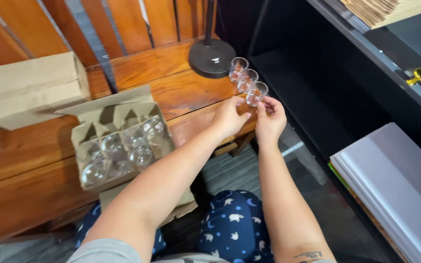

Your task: The person opens a cardboard box containing small clear glasses and removes them one by one. They place the glasses on the wooden chair next to the box, arranging them in a group.

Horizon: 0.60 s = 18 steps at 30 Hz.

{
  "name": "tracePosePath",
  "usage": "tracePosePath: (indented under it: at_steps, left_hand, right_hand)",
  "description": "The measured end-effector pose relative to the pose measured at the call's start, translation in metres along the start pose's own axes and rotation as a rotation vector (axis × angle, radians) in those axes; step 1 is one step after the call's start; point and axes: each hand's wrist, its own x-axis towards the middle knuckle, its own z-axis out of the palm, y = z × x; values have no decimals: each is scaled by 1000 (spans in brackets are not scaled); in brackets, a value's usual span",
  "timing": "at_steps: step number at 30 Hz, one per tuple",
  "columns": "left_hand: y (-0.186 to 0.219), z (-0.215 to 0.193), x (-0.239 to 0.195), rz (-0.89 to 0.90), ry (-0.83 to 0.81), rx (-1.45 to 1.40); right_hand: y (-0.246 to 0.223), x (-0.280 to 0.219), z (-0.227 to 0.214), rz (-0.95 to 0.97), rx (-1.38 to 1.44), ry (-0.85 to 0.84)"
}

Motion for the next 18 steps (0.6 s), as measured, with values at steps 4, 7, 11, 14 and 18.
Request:
tracePosePath:
  at_steps: [4, 7, 11, 14, 18]
  left_hand:
    - [4, -46, -38, 13, 0, -18]
    - [-7, -87, -62, 65, 70, -46]
    - [-33, -156, -92, 101, 195, 29]
    - [-52, -205, -114, 18, 211, 176]
    - [-67, -234, -139, -2, 211, 390]
  right_hand:
    - [-62, -25, 17, 5, 31, -86]
    - [-70, -38, 35, -25, 55, -185]
    - [-82, -67, 66, -78, -177, -441]
    - [-97, -94, 90, -133, -294, -613]
    - [-121, -125, 118, -266, -396, -798]
